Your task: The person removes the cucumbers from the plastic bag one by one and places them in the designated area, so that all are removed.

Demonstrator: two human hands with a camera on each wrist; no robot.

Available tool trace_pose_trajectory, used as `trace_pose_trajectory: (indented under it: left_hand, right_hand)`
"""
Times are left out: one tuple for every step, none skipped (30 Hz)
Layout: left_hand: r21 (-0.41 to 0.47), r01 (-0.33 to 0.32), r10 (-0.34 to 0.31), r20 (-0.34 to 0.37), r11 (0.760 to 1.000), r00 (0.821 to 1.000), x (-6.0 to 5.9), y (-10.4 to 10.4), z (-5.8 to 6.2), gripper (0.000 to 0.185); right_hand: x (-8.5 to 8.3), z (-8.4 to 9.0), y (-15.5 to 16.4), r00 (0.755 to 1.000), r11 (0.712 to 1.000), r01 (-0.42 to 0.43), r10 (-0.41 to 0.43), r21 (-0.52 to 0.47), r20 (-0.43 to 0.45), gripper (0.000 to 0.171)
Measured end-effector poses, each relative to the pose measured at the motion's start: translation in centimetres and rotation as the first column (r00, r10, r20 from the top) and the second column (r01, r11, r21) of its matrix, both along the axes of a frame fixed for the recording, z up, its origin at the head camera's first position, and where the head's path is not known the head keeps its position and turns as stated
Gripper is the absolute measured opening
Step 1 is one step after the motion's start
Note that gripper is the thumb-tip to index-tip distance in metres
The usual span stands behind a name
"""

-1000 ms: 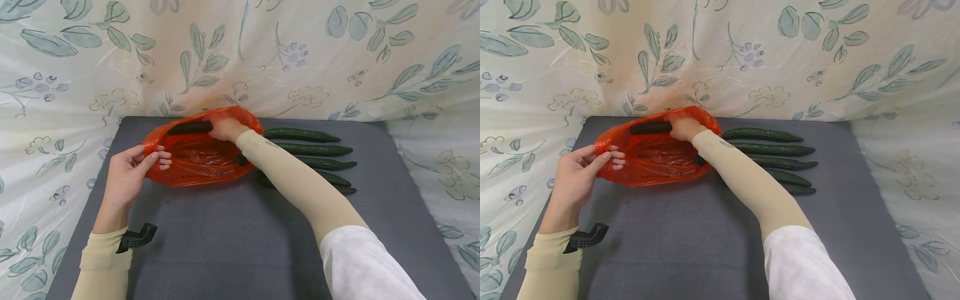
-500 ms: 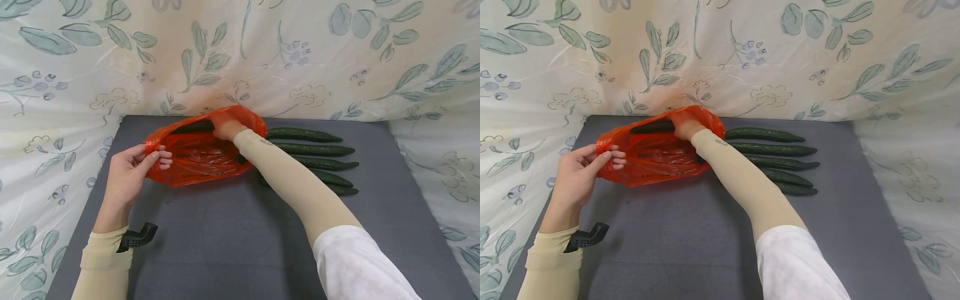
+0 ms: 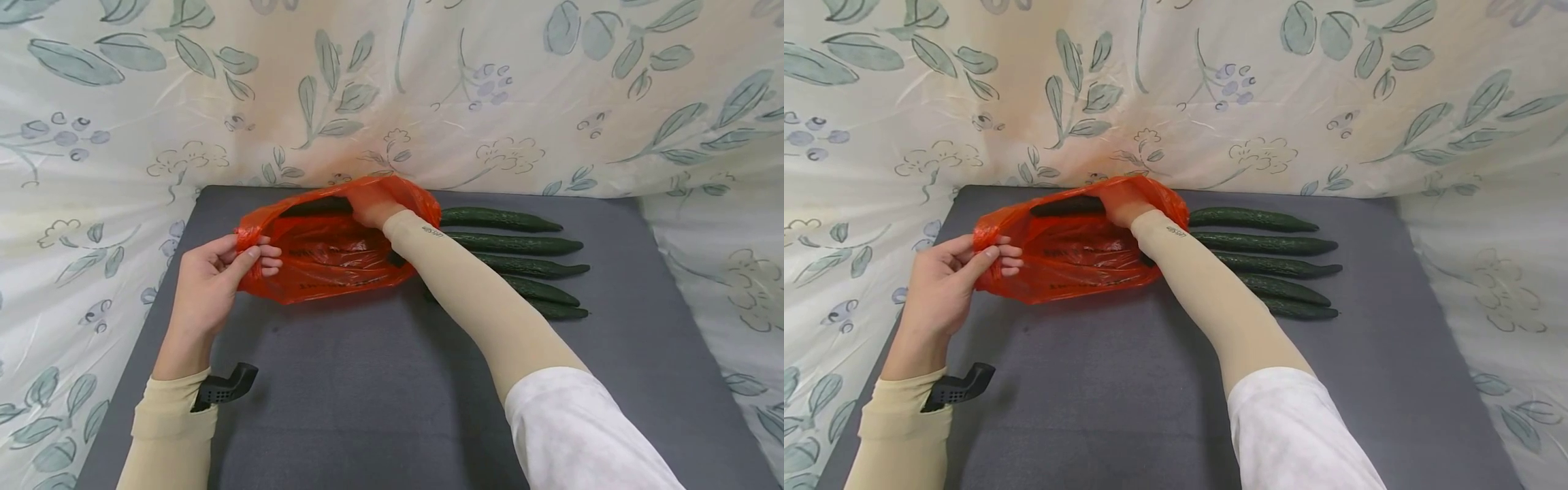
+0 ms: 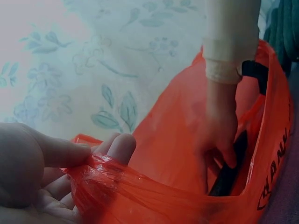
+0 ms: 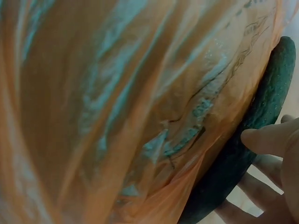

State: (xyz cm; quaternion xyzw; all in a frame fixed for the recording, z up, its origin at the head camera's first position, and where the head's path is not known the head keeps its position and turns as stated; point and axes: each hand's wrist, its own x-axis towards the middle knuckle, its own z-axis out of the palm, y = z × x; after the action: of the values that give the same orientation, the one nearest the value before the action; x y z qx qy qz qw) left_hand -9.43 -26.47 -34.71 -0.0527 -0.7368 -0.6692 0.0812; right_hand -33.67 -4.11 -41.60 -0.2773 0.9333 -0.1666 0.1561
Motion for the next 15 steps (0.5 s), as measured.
trace_pose_trajectory:
  left_hand:
    - [-0.002,0.000,0.000,0.001,1.000,1.000,0.00,-0.01,0.00,0.024]
    - [-0.004,0.000,0.000,0.001,1.000,1.000,-0.01,-0.03,0.00,0.024]
    - [-0.005,0.001,-0.001,0.001,1.000,1.000,-0.02,-0.04,0.00,0.024]
    - [-0.007,0.001,-0.001,0.001,1.000,1.000,-0.03,-0.04,-0.01,0.024]
    - [-0.006,0.002,-0.002,0.001,1.000,1.000,-0.05,-0.04,-0.01,0.023]
    - [-0.006,0.003,-0.003,0.001,1.000,1.000,-0.07,-0.03,-0.01,0.024]
    - [-0.008,0.002,-0.002,0.002,1.000,1.000,-0.08,-0.02,-0.01,0.024]
    - [-0.009,0.001,-0.001,0.004,1.000,1.000,-0.09,-0.01,0.01,0.024]
    - [-0.010,0.000,0.000,0.006,1.000,1.000,-0.09,0.00,0.03,0.024]
    - [-0.010,0.000,0.000,0.008,1.000,1.000,-0.11,0.01,0.04,0.024]
    - [-0.011,-0.001,0.001,0.010,1.000,1.000,-0.12,0.00,0.06,0.024]
    - [-0.014,-0.003,0.003,0.013,1.000,1.000,-0.12,-0.02,0.08,0.024]
    - [-0.018,-0.006,0.006,0.015,1.000,1.000,-0.12,-0.03,0.10,0.024]
    - [-0.018,-0.008,0.008,0.016,1.000,1.000,-0.13,-0.05,0.12,0.024]
    - [-0.017,-0.008,0.009,0.016,1.000,1.000,-0.15,-0.07,0.12,0.024]
  right_hand:
    - [-0.03,-0.07,0.08,1.000,1.000,0.009,-0.009,-0.007,0.013,0.042]
    - [-0.04,-0.15,0.15,1.000,1.000,0.014,-0.014,-0.014,0.018,0.040]
    - [-0.07,-0.23,0.19,1.000,1.000,0.015,-0.014,-0.018,0.019,0.039]
    - [-0.09,-0.29,0.21,1.000,1.000,0.014,-0.013,-0.019,0.021,0.038]
    - [-0.11,-0.37,0.21,1.000,1.000,0.007,-0.007,-0.017,0.012,0.036]
    - [-0.13,-0.43,0.21,1.000,1.000,0.001,-0.001,-0.016,0.003,0.035]
    - [-0.14,-0.48,0.21,1.000,1.000,0.011,-0.011,-0.028,0.019,0.033]
    - [-0.16,-0.54,0.21,1.000,1.000,0.004,-0.004,-0.023,0.006,0.033]
    - [-0.16,-0.57,0.24,1.000,0.999,0.018,-0.017,-0.026,0.019,0.033]
    - [-0.21,-0.57,0.24,0.995,0.997,0.066,-0.061,-0.051,0.077,0.029]
    - [-0.22,-0.58,0.27,0.987,0.992,0.107,-0.097,-0.072,0.125,0.027]
    - [-0.18,-0.49,0.30,0.977,0.985,0.148,-0.132,-0.091,0.167,0.027]
    - [-0.08,-0.33,0.36,0.960,0.973,0.200,-0.171,-0.115,0.222,0.030]
    - [0.04,-0.12,0.43,0.947,0.963,0.235,-0.198,-0.129,0.253,0.033]
    - [0.21,0.16,0.52,0.924,0.945,0.288,-0.233,-0.152,0.304,0.038]
